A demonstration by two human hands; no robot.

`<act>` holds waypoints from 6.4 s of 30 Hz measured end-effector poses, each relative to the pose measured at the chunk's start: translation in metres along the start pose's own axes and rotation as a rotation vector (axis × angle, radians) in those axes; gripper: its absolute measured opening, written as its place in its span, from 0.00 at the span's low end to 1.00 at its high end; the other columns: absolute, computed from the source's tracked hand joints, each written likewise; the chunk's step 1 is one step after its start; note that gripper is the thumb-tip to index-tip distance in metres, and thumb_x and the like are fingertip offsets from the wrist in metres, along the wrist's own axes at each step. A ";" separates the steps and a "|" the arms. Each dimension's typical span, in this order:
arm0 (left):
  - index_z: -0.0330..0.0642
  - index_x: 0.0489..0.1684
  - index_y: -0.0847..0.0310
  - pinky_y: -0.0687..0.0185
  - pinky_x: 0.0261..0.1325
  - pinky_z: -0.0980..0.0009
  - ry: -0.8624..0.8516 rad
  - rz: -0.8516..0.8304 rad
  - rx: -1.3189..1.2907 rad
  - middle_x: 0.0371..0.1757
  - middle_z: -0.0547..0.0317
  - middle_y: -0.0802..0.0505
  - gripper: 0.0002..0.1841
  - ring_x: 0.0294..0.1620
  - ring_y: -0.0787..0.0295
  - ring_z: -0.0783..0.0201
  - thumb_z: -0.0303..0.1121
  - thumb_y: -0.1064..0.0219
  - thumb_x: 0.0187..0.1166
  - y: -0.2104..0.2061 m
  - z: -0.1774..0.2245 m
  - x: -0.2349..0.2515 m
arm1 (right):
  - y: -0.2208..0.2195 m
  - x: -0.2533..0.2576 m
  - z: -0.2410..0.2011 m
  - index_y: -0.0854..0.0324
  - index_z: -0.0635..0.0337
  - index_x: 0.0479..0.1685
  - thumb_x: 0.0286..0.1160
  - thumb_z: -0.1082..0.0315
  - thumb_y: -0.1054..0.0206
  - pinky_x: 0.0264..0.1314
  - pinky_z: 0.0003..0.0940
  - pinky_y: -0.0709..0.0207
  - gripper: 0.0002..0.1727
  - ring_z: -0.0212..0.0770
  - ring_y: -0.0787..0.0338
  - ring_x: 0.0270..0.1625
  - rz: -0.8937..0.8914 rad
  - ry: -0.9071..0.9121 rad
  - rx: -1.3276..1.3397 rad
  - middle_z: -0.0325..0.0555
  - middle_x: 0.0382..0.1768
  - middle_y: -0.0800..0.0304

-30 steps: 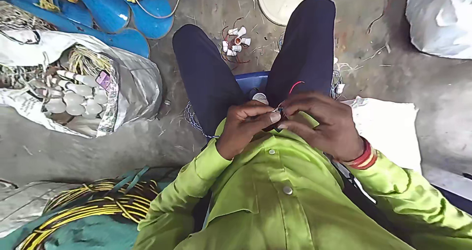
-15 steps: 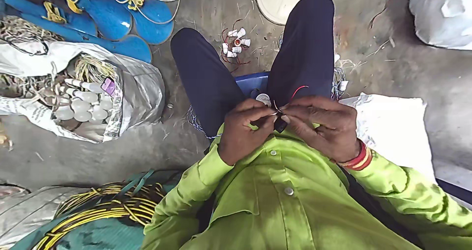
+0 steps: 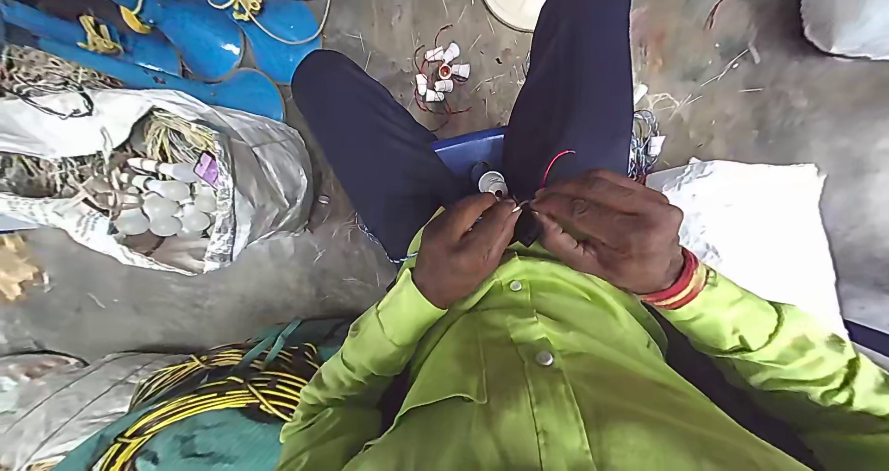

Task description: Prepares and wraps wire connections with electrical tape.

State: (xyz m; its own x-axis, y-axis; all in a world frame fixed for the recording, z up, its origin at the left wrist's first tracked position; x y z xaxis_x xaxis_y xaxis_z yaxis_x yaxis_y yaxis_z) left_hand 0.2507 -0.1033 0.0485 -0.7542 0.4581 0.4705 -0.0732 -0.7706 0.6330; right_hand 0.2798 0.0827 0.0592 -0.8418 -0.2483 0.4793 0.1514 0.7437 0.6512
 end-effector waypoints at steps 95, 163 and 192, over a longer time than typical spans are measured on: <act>0.46 0.32 0.14 0.36 0.14 0.81 1.050 -0.308 -0.803 0.20 0.64 0.17 0.21 0.13 0.31 0.74 0.49 0.44 0.91 -0.032 -0.026 -0.016 | -0.024 -0.009 0.018 0.05 0.60 0.42 0.83 0.65 0.37 0.60 0.41 0.15 0.14 0.49 0.06 0.51 -0.136 -0.048 0.049 0.50 0.45 0.03; 0.27 0.41 0.09 0.10 0.51 0.69 0.068 -0.142 -0.006 0.39 0.43 0.07 0.12 0.44 0.07 0.58 0.27 0.37 0.79 -0.015 -0.004 -0.006 | -0.020 -0.007 0.016 0.09 0.64 0.49 0.83 0.76 0.44 0.64 0.47 0.19 0.15 0.56 0.09 0.53 -0.169 0.162 -0.033 0.55 0.47 0.05; 0.35 0.48 0.05 0.10 0.56 0.72 0.338 -0.339 -0.200 0.48 0.51 0.04 0.09 0.50 0.07 0.67 0.27 0.31 0.80 -0.009 -0.013 -0.006 | -0.024 -0.016 0.016 0.09 0.65 0.47 0.79 0.73 0.43 0.63 0.49 0.21 0.15 0.58 0.09 0.51 -0.157 0.076 -0.029 0.58 0.46 0.06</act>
State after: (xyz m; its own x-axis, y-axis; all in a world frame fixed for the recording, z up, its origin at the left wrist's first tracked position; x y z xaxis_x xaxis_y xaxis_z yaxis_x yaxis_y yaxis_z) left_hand 0.2470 -0.1046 0.0316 -0.8328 0.5533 0.0140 -0.4479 -0.6886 0.5703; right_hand 0.2818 0.0790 0.0267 -0.8151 -0.4068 0.4124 0.0369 0.6740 0.7378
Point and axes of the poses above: each hand's wrist, its own x-axis towards the middle knuckle, its own y-axis out of the back of the hand, z = x × y, the point moved 4 cm from there along x, towards the middle knuckle
